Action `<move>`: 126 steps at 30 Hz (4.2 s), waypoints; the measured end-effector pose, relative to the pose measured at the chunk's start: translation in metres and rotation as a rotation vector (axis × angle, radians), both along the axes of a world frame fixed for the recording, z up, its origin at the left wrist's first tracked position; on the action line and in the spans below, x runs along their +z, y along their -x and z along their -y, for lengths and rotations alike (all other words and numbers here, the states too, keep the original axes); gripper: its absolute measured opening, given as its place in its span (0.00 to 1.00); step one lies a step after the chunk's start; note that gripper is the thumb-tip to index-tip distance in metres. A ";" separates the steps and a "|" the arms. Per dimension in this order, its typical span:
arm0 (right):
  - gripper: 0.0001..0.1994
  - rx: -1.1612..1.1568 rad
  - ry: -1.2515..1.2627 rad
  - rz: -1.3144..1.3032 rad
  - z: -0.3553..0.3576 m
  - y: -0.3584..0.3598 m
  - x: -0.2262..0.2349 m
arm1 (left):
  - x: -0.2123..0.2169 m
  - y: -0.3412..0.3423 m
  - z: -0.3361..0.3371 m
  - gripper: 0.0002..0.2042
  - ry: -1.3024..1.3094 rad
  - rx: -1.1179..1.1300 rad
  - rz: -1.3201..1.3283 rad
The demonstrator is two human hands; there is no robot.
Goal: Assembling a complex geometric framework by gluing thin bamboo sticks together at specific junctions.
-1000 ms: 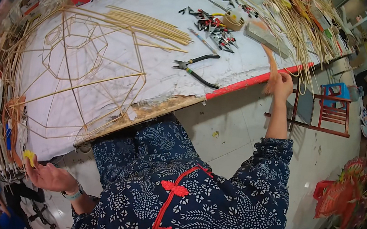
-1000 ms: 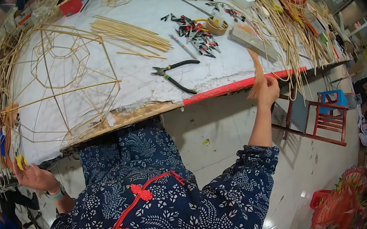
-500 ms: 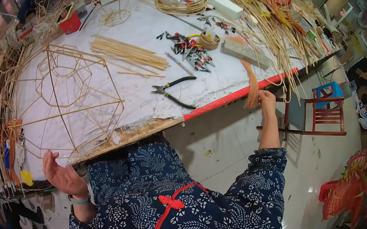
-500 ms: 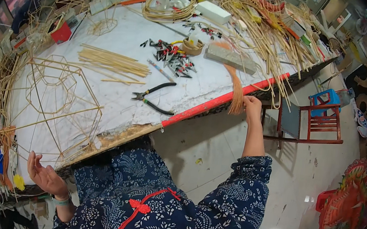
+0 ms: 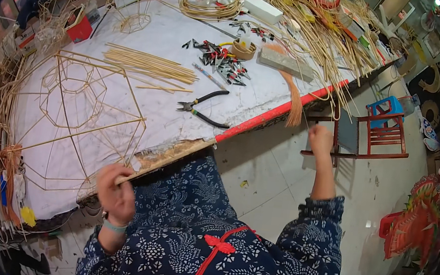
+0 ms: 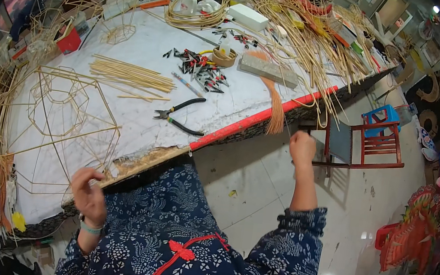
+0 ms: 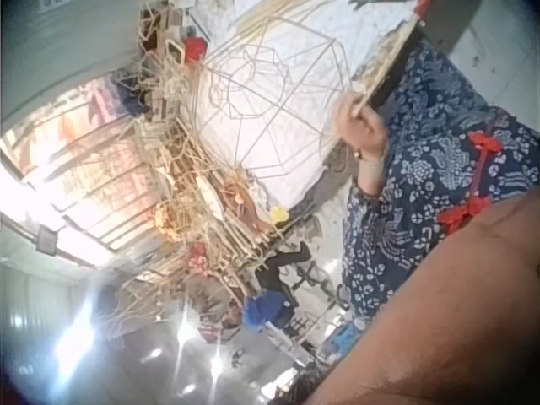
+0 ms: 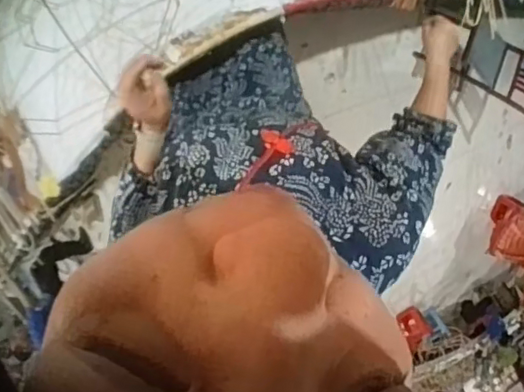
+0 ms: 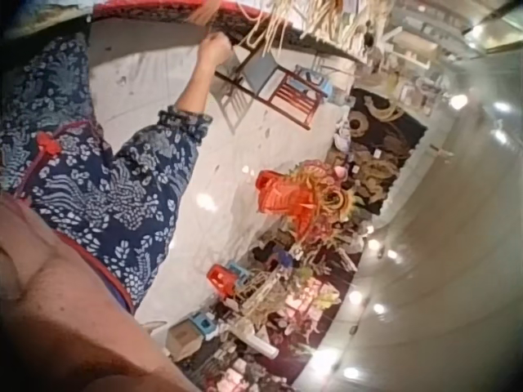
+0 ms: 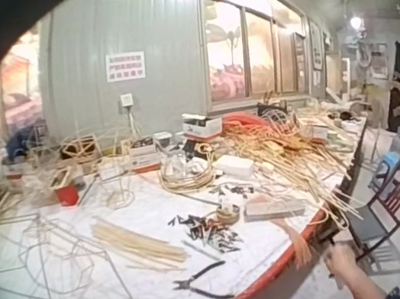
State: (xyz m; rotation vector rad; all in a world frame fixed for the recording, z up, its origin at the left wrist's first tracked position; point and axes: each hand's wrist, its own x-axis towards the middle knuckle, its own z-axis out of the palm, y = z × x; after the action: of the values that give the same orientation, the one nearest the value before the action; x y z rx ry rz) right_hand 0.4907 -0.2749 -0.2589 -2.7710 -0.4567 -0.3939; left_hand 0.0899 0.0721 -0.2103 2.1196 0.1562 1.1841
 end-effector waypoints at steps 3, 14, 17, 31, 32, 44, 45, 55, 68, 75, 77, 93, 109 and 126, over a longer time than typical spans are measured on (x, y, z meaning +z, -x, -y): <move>0.05 0.034 0.238 -0.075 0.011 0.077 -0.024 | 0.002 -0.025 0.014 0.15 -0.075 -0.292 -0.279; 0.02 0.790 -0.365 -0.378 -0.092 0.289 0.059 | -0.027 -0.034 0.083 0.10 0.152 -0.831 -0.669; 0.02 0.822 -0.435 -0.590 -0.120 0.290 0.062 | -0.012 -0.014 0.058 0.11 0.378 -0.729 -0.772; 0.05 0.866 -1.036 -1.895 -0.245 0.282 0.038 | -0.001 0.001 -0.026 0.12 1.835 -0.727 0.191; 0.05 0.871 -1.044 -1.923 -0.247 0.282 0.036 | -0.003 0.002 -0.027 0.12 1.839 -0.723 0.196; 0.05 0.754 -1.017 -2.057 -0.240 0.299 0.006 | -0.033 0.013 -0.022 0.11 1.965 -0.636 0.370; 0.05 0.744 -1.023 -2.059 -0.239 0.299 0.003 | -0.035 0.013 -0.020 0.11 1.972 -0.640 0.367; 0.05 0.766 -1.025 -2.156 -0.223 0.303 -0.012 | -0.045 0.016 -0.022 0.11 1.976 -0.682 0.386; 0.05 0.748 -0.970 -2.184 -0.219 0.297 -0.014 | -0.044 0.021 -0.038 0.12 1.903 -0.685 0.418; 0.06 0.704 -0.902 -2.154 -0.220 0.298 -0.009 | -0.039 0.023 -0.039 0.11 1.909 -0.675 0.440; 0.06 0.713 -0.875 -2.124 -0.218 0.291 -0.008 | -0.037 0.023 -0.038 0.11 1.898 -0.657 0.471; 0.05 0.836 -1.118 -1.660 -0.186 0.252 0.002 | -0.038 0.021 -0.019 0.07 0.959 -0.067 -0.005; 0.15 1.133 -0.793 -0.619 -0.204 0.263 0.034 | -0.028 -0.007 0.014 0.04 0.195 -0.179 -0.378; 0.04 0.784 -1.134 -0.840 -0.285 0.223 0.003 | -0.036 -0.050 -0.064 0.10 0.431 0.236 -0.183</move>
State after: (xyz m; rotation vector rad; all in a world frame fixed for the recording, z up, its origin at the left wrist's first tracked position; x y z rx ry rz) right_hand 0.2677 0.0099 -0.2555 -1.3045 -0.7159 0.5349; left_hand 0.1394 0.1358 -0.2468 1.8522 0.6971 0.9755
